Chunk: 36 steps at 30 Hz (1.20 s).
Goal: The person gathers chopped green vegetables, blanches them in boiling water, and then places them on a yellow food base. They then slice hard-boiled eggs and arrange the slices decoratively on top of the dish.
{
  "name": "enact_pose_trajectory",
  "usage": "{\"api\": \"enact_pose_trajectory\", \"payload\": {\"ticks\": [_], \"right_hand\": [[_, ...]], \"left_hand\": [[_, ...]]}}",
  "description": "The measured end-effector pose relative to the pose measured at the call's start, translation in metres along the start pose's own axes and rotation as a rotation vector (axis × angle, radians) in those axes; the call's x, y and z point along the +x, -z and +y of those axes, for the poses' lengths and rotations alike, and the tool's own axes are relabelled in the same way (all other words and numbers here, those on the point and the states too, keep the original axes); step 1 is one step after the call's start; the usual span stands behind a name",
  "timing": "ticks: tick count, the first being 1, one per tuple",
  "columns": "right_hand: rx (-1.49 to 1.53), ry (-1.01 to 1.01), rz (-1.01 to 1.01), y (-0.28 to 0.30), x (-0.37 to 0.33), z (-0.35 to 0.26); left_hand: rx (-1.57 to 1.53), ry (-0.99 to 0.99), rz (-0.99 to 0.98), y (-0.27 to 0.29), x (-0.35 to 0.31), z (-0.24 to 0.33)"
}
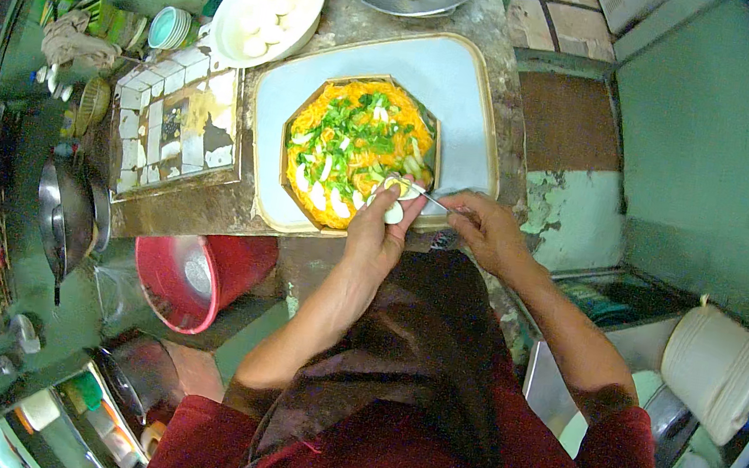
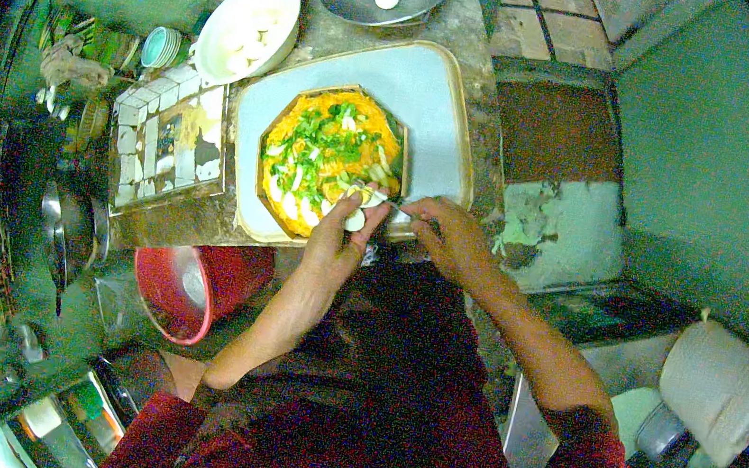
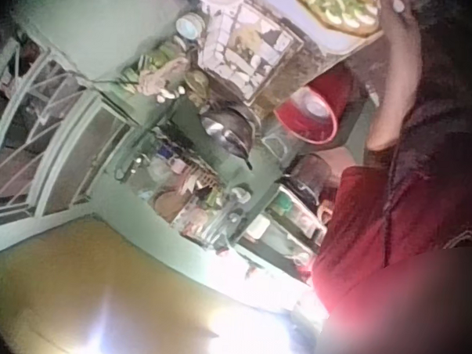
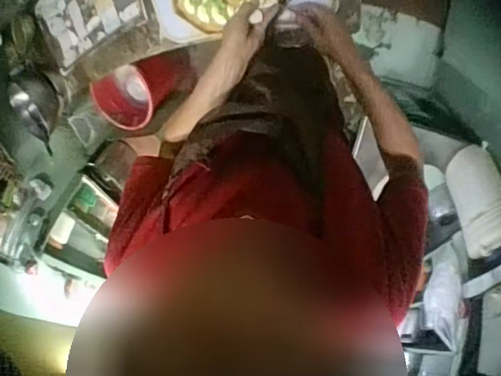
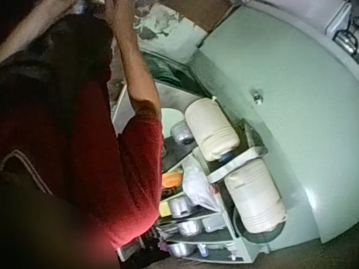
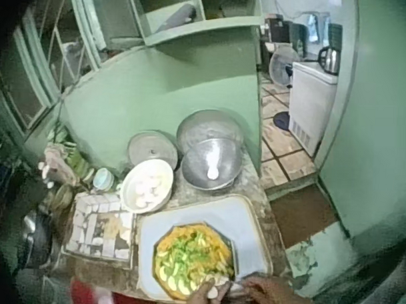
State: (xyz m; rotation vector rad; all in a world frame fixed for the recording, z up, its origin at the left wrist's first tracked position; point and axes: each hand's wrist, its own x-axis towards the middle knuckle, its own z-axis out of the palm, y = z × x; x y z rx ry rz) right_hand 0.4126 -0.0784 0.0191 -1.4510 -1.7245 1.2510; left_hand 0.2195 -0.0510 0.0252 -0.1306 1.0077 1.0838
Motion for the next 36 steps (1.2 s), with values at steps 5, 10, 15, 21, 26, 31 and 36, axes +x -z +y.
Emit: {"api": "enact_pose_trajectory", "payload": {"ticks": [5,10,15,21,26,31,36], "right_hand": [[0.170,-0.240,-0.175,0.017,0.037,-0.001],[0.458,-0.513,-0.296,0.033,0.033,-0.022],[0.134,-0.094,-0.243,0.038,0.014,-0.028],[-0.077,0.036,-0.186,0.056,0.040,-0.005],[-0.089,0.010,-0.284,0.064,0.082,0.001],[0.253,-0.464,-0.489,0.075,0.095,-0.023],[-0.043,0.075,-0.355,0.078,0.071,-0.021]], "left_hand": [[-0.034,-0.109,0.005,0.003,0.008,-0.007],[-0.002,-0.169,0.036,0.000,0.005,-0.009],[-0.018,-0.182,0.017,-0.010,0.003,-0.014],[-0.146,-0.122,-0.040,-0.022,0.020,-0.020],[-0.221,-0.127,0.115,-0.027,0.031,-0.017],[-0.184,-0.198,0.076,-0.032,0.028,-0.016],[-0.195,-0.232,-0.008,-0.036,0.026,-0.017]]}}
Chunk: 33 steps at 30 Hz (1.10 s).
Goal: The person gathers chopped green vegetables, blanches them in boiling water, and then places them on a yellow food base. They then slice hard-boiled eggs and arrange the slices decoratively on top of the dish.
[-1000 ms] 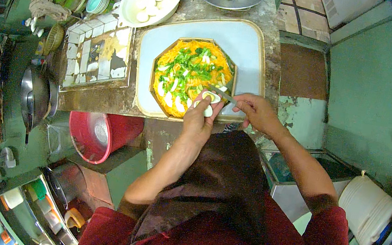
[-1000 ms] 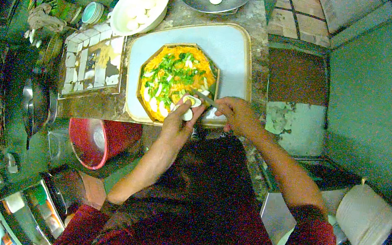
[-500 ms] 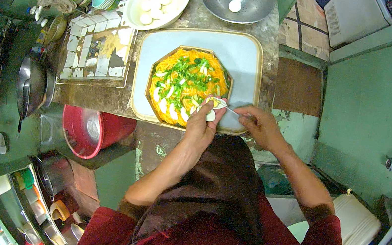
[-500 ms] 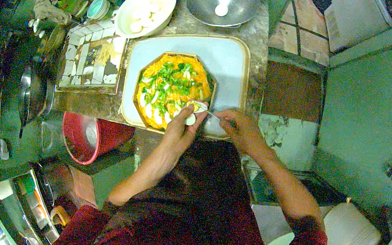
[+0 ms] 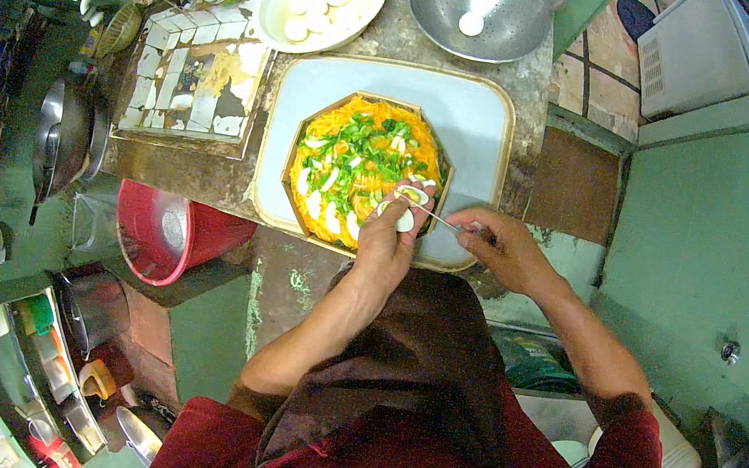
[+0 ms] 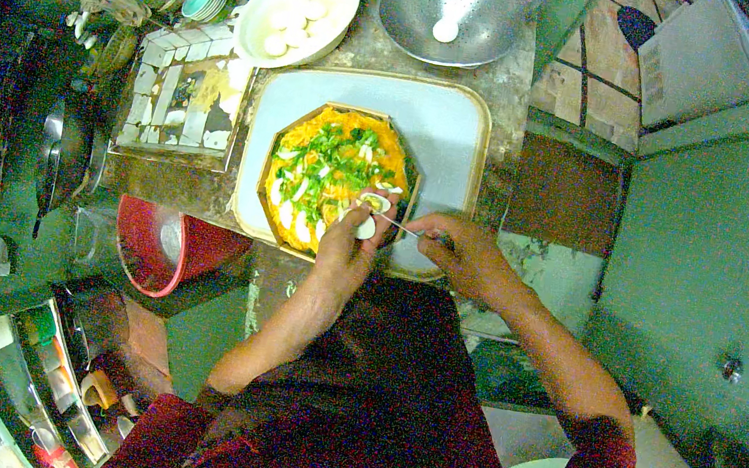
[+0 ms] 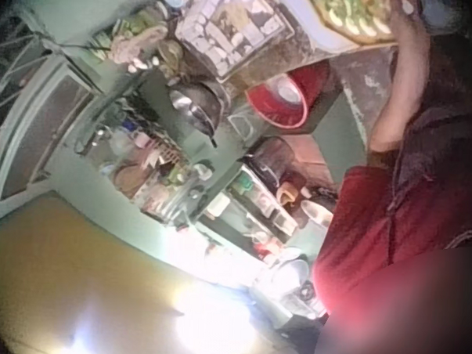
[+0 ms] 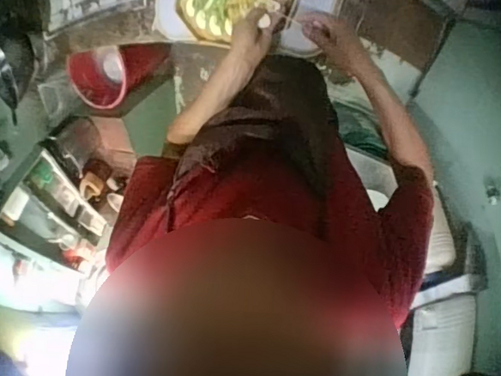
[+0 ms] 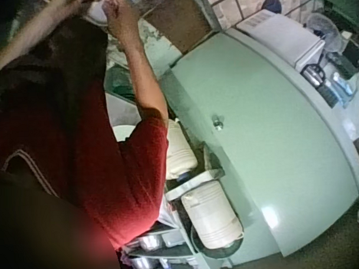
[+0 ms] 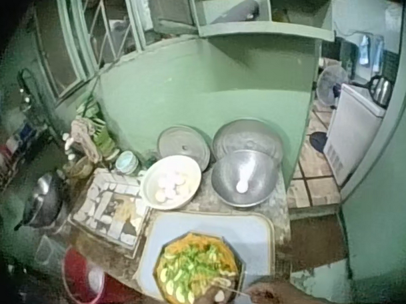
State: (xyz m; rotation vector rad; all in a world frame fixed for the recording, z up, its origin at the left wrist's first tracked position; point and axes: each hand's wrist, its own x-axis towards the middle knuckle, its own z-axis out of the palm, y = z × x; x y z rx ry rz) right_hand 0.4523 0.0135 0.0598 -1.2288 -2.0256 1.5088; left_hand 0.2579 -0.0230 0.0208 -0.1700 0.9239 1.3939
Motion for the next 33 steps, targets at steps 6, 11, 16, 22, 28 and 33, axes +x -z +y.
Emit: {"api": "enact_pose_trajectory", "payload": {"ticks": [6,11,16,22,28,33], "right_hand": [[-0.163,0.171,0.030,0.016,0.040,0.038],[0.083,-0.276,-0.190,0.033,0.072,0.019],[0.206,-0.247,-0.228,0.025,0.043,-0.010],[-0.059,-0.007,-0.065,-0.007,0.023,0.006],[0.129,-0.273,-0.080,-0.009,0.051,0.003],[0.390,-0.332,-0.132,-0.020,0.036,-0.010]], "left_hand": [[-0.130,0.053,0.089,-0.005,0.027,-0.005],[-0.198,0.038,0.102,-0.001,0.042,-0.003],[0.124,-0.108,-0.048,0.008,0.026,0.000],[0.073,-0.095,-0.070,0.023,0.006,0.010],[-0.025,0.016,0.137,0.020,0.015,0.026],[0.091,-0.036,0.186,0.013,0.004,0.034]]}}
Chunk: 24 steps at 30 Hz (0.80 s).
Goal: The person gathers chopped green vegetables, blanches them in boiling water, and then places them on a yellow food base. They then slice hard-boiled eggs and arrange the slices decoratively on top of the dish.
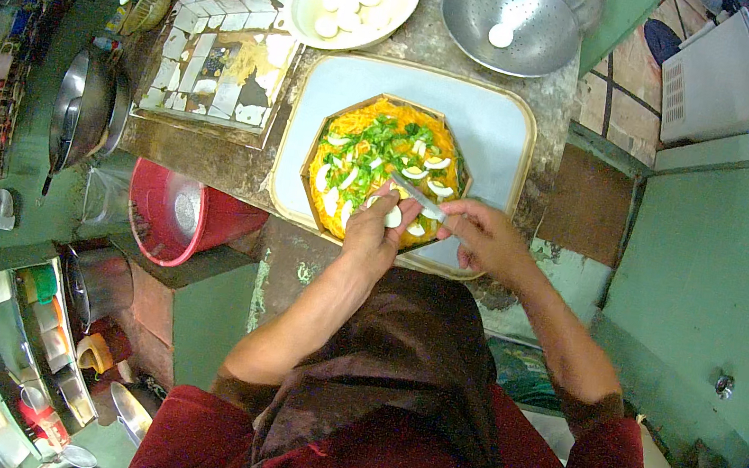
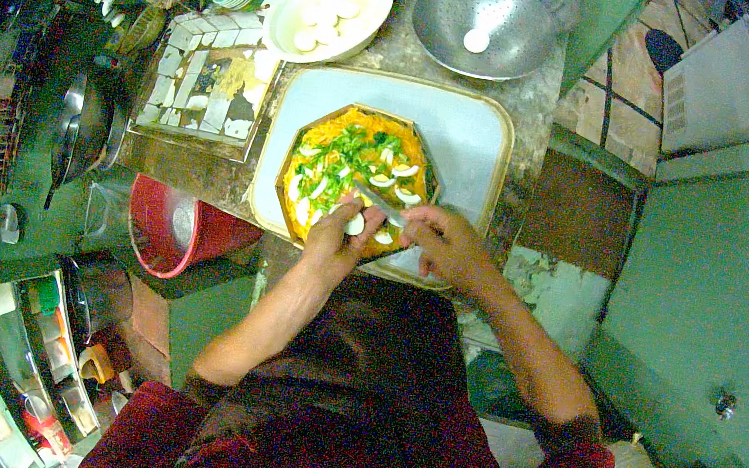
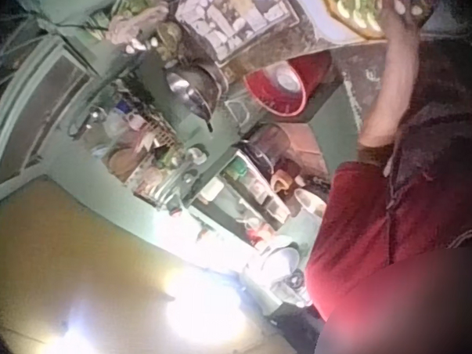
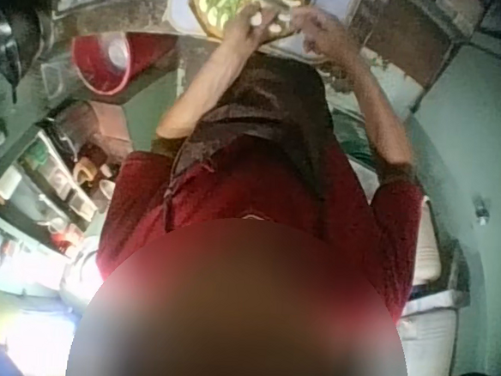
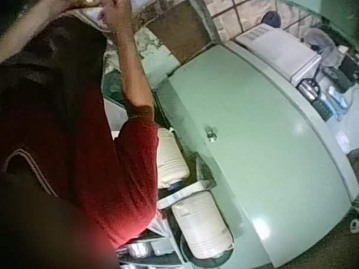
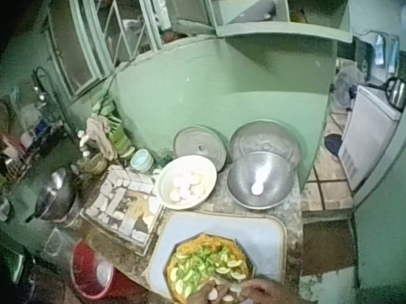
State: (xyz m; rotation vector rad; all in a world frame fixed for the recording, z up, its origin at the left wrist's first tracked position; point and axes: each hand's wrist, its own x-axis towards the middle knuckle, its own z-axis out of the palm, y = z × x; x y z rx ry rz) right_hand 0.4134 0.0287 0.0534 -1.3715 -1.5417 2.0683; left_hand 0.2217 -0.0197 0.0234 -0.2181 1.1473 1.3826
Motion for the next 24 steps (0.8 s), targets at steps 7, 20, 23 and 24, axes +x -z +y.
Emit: {"api": "enact_pose_trajectory", "payload": {"ticks": [7,20,23,24], "right_hand": [[-0.264,0.363,0.222,-0.042,-0.023,0.054],[0.402,0.056,0.123,-0.052,-0.032,0.022],[0.351,0.074,0.197,-0.048,-0.037,0.017],[0.341,0.066,0.232,-0.047,-0.035,0.016]], "left_hand": [[0.125,0.072,-0.095,0.017,-0.020,0.009],[0.647,-0.055,-0.061,0.026,-0.026,0.046],[1.169,-0.287,-0.070,0.035,-0.022,0.059],[1.292,-0.395,-0.080,0.035,-0.016,0.060]]}}
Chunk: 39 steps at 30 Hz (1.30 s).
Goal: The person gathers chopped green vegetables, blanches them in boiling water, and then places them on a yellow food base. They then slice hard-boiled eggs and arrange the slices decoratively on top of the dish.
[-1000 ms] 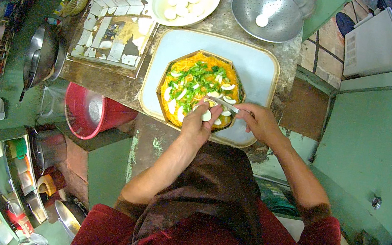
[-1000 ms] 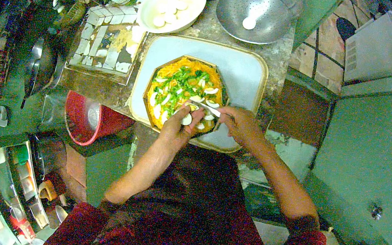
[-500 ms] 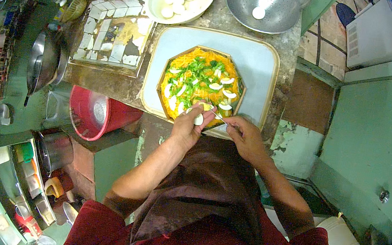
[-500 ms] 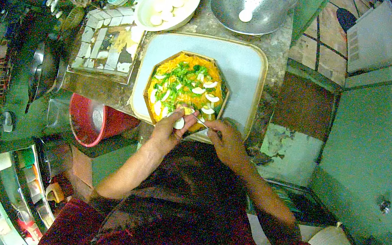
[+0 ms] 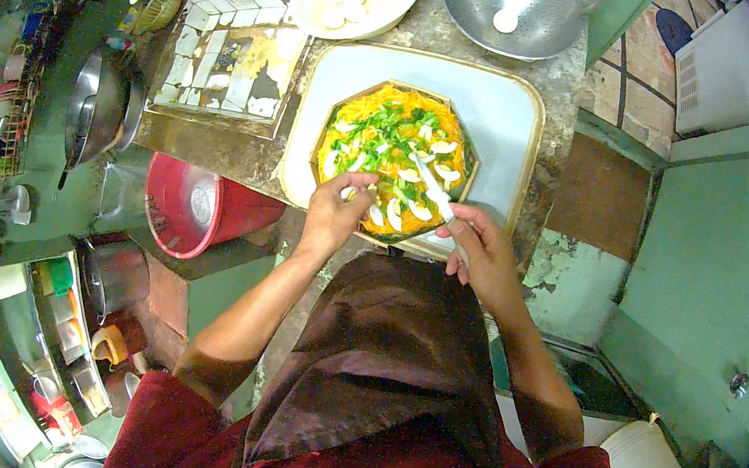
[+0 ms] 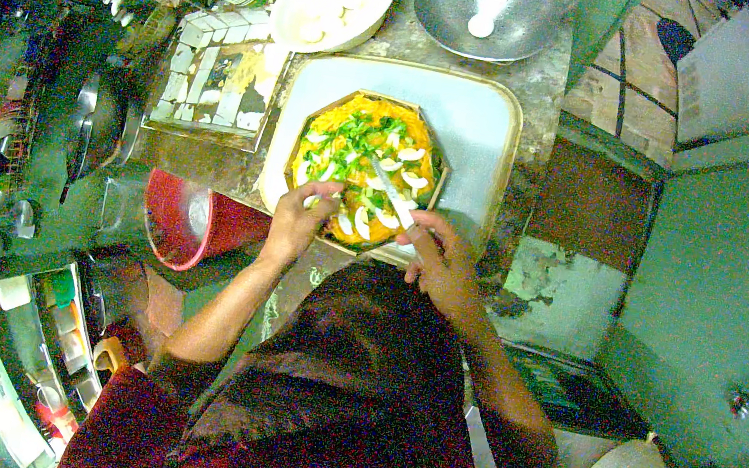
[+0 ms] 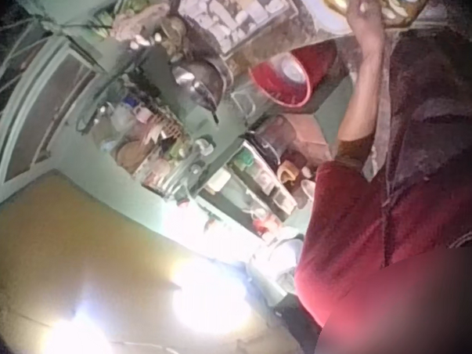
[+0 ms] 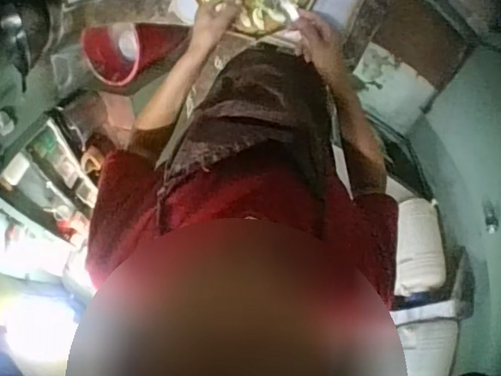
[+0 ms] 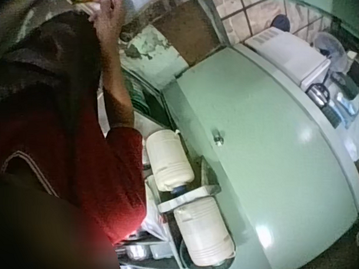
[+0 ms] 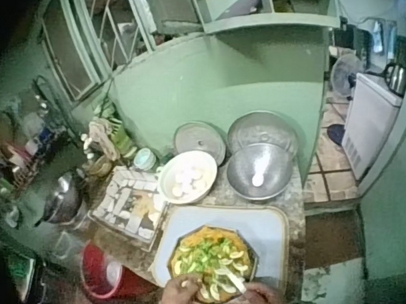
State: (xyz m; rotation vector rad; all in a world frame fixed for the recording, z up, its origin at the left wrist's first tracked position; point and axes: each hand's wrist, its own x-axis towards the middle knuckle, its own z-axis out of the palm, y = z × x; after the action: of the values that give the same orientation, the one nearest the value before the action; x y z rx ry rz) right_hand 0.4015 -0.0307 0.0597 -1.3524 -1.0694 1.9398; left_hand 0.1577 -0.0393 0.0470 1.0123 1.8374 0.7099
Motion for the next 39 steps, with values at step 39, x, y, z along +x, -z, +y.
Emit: {"api": "enact_pose_trajectory", "payload": {"ticks": [39], "right_hand": [[-0.228,0.256,0.971,-0.271,0.007,0.072]], "left_hand": [[-0.543,0.324,-0.956,0.097,0.086,-0.029]]}}
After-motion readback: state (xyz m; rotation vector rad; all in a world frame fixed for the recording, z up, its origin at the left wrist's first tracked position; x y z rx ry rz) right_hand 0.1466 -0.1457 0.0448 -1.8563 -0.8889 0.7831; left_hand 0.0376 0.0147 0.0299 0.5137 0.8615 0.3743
